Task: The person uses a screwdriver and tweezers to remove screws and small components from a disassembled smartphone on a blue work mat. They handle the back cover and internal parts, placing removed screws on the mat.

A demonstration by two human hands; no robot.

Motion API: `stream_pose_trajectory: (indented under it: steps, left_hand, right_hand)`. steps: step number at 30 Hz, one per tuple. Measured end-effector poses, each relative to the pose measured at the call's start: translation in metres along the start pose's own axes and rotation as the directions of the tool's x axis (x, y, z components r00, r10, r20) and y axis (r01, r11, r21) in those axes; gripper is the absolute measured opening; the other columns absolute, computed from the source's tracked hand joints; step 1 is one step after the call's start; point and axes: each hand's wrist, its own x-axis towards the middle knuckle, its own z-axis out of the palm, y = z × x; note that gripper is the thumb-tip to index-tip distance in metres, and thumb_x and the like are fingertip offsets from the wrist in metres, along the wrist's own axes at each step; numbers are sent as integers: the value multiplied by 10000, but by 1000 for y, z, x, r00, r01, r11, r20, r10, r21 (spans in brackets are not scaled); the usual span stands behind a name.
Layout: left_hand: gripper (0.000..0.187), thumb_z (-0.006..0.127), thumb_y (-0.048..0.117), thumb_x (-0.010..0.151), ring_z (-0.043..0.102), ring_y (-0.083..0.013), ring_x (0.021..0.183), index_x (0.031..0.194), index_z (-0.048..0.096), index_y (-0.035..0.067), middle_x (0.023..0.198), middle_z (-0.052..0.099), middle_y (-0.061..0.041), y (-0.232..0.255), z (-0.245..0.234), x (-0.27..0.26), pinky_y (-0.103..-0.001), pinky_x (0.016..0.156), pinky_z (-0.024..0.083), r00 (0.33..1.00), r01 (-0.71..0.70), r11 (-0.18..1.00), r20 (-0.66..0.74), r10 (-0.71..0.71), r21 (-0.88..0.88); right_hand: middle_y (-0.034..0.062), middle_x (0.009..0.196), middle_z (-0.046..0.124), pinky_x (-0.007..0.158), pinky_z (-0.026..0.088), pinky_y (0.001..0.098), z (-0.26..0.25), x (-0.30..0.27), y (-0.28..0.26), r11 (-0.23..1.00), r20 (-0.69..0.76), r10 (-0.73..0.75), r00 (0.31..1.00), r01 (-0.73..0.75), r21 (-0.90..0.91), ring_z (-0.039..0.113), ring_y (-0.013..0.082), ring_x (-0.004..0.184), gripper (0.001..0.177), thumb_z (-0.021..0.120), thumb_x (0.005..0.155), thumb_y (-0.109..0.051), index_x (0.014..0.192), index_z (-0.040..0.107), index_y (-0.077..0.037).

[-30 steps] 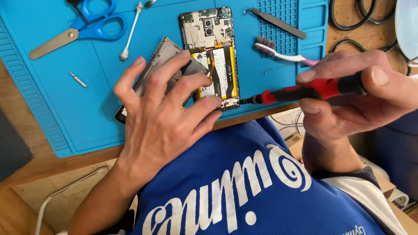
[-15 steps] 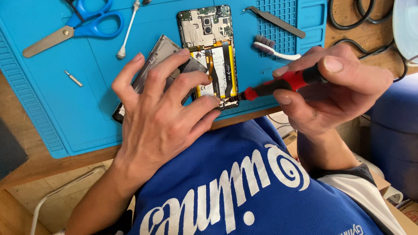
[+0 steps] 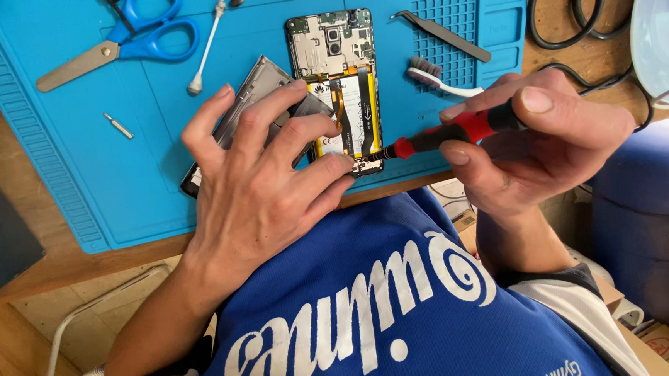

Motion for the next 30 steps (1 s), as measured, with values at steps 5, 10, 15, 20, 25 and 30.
stream_pose_trajectory:
  steps: [5,10,15,20,25,30]
  left_hand:
    - [202,898,335,900,550,-253,1230,904,707,267,1128,654,27,0,0,0,-501,1037,238,1000,-4,1000,4,4,1]
    - [179,869,291,932,563,-249,1218,894,696,268,1096,654,36,1,0,1,-504,1028,255,1000,-10,1000,-9,10,4]
    - [167,788,221,1009,615,-198,1146,898,690,297,1000,647,68,4,0,3,-479,997,299,993,-42,998,-108,47,50]
    - [155,779,246,1017,635,-174,1135,905,701,320,991,675,84,4,2,0,-443,1003,289,989,-69,993,-125,80,95]
    - [114,796,284,1002,627,-162,1142,930,720,329,999,699,78,4,3,-1,-437,991,311,988,-93,989,-116,106,116]
    - [136,780,263,1006,632,-155,1133,920,697,329,986,681,82,4,4,1,-432,986,319,987,-97,986,-117,113,138]
  right_hand:
    - [141,846,427,496,399,280,-2,-1,-1,1000,18,13,1000,-13,-7,651,294,680,506,723,836,-18,1223,402,-76]
    - [138,838,426,478,396,282,-1,-1,1,1000,15,0,1000,0,8,648,294,663,506,726,832,-13,1227,414,-61]
    - [164,866,450,476,403,288,-1,0,4,1000,10,-19,1000,19,13,643,307,649,498,723,831,-15,1221,414,-46]
    - [159,839,465,479,395,291,-2,3,6,999,15,-31,999,31,25,651,316,658,497,725,832,-15,1224,422,-48]
    - [177,859,502,471,384,293,-2,5,7,998,23,-63,998,63,17,663,320,654,496,727,835,-5,1226,425,-39]
    - [170,960,490,526,392,315,-2,7,5,998,-55,-65,996,65,-6,618,311,662,470,679,848,1,1229,408,-50]
